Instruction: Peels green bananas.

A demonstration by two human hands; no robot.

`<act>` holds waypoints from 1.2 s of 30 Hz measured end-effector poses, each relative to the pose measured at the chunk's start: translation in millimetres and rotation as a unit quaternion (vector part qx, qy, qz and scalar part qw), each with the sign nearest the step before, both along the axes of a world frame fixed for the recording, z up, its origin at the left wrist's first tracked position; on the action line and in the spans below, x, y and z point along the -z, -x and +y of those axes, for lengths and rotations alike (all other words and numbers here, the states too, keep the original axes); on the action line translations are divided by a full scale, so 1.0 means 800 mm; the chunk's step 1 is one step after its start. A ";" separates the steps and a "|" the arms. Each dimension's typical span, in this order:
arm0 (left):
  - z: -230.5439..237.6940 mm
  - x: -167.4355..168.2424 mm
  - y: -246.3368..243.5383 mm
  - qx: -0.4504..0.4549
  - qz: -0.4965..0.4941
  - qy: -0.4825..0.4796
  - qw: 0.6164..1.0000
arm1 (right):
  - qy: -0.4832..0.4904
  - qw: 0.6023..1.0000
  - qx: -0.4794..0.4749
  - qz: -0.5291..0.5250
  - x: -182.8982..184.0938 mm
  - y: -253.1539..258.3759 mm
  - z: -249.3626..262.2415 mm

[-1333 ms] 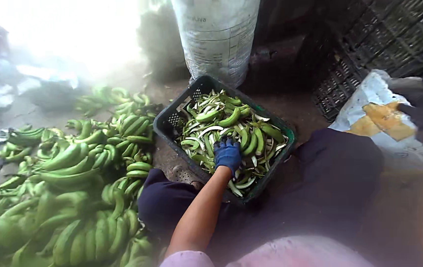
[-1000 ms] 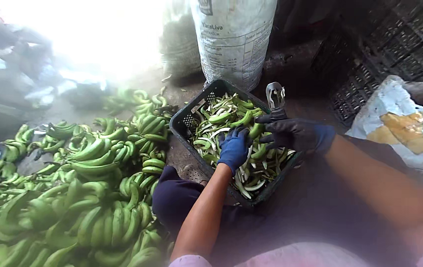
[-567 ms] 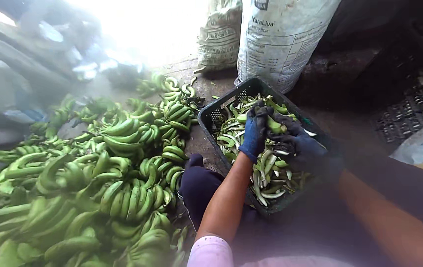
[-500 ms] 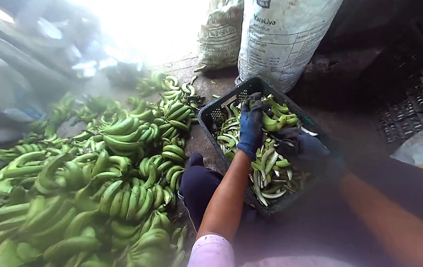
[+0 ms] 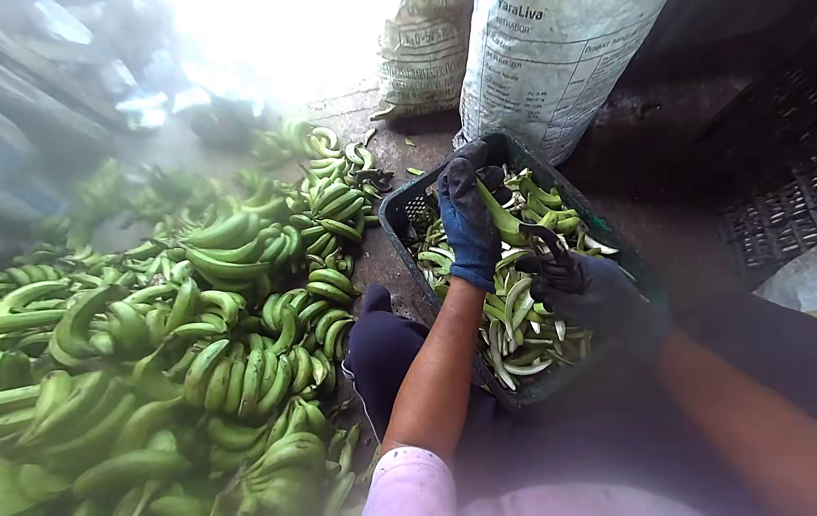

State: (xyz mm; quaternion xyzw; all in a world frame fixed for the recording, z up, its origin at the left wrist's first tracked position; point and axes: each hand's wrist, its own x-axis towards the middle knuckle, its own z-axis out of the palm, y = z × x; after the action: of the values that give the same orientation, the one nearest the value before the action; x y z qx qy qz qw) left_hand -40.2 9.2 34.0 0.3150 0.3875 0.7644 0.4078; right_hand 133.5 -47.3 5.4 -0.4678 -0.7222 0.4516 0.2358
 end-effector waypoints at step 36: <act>-0.048 0.053 -0.076 0.304 0.223 0.240 0.895 | 0.169 0.951 0.079 0.247 0.071 -0.047 -0.008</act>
State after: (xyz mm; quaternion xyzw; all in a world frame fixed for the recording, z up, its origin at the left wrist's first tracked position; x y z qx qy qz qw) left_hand 20.4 -29.1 -8.7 0.4722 0.5257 0.3965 0.5860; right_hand 171.1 -53.5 -51.3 -0.4301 -0.5151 0.6486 0.3591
